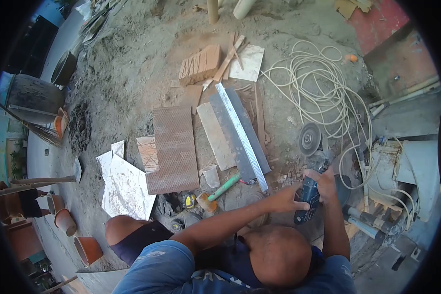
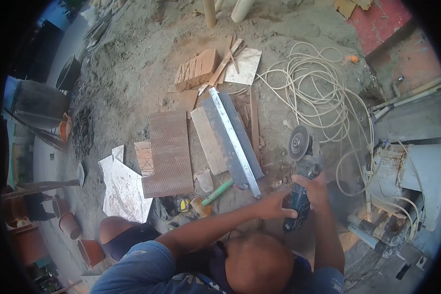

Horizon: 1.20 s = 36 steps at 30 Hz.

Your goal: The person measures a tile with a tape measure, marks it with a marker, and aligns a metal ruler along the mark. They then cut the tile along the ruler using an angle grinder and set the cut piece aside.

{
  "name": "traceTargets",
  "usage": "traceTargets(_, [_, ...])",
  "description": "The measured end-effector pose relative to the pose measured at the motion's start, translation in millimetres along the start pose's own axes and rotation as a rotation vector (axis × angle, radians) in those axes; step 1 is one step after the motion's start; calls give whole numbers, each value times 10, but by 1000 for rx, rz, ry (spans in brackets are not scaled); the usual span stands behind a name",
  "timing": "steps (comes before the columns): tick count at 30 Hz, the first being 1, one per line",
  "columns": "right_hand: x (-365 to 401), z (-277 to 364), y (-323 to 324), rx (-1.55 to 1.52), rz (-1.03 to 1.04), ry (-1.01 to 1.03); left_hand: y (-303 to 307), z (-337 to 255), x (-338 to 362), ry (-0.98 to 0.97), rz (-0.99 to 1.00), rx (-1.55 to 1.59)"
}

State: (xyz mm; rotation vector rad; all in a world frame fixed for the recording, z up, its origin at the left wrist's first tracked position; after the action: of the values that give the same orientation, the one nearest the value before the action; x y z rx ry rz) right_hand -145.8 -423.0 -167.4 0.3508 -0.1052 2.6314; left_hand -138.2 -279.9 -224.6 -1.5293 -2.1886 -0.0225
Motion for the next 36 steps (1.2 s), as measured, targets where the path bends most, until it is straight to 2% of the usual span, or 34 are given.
traceTargets(2, [-106,28,72,81,61,-66,573,-61,126,69,-152,-260])
traceTargets(4, [-150,-35,188,145,67,-107,1243,105,218,79,-550,-428])
traceTargets(5, [-173,-30,218,190,86,-128,1579,184,217,117,-700,-644])
traceTargets(6, [-150,-18,240,230,106,-151,1822,174,268,59,-809,-762])
traceTargets(7, [-139,-25,263,231,83,-177,2069,349,218,48,-806,-835])
traceTargets(11, [-54,-174,355,333,134,-205,2282,338,62,140,-840,-1021])
traceTargets(13, [-41,-78,289,464,235,-246,2339,341,-18,166,-828,-1064])
traceTargets(14, [-45,-95,320,461,231,-257,2380,362,-39,241,-817,-1095])
traceTargets(16, [-52,-173,316,507,366,-352,2431,384,-82,353,-789,-1149])
traceTargets(20, [-40,-298,324,501,397,-355,2451,356,-146,368,-794,-1161])
traceTargets(22, [-40,-302,311,507,406,-375,2437,337,-175,489,-748,-1208])
traceTargets(25, [-57,-307,306,490,395,-418,2425,326,-200,544,-742,-1233])
traceTargets(28, [-73,-263,271,521,393,-438,2426,328,-222,533,-747,-1208])
traceTargets(31, [-53,-174,204,675,401,-325,2396,299,-219,565,-743,-1209])
traceTargets(34, [-3,-285,209,588,437,-371,2370,235,-240,656,-745,-1261])
traceTargets(36, [-9,-321,209,634,476,-376,2362,239,-209,652,-747,-1241])
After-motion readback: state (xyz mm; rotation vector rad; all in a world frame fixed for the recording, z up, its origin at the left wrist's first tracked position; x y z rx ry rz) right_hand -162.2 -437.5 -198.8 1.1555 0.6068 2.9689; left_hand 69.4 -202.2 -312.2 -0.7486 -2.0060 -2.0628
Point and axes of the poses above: each hand's wrist, its own x-axis away from the middle knuckle, its own y-axis out of the back of the hand, z = x × y, the point moved 4 cm from there along -x, towards the middle knuckle, and after that the axes turned 12 degrees about y, right-handed, at the moved point
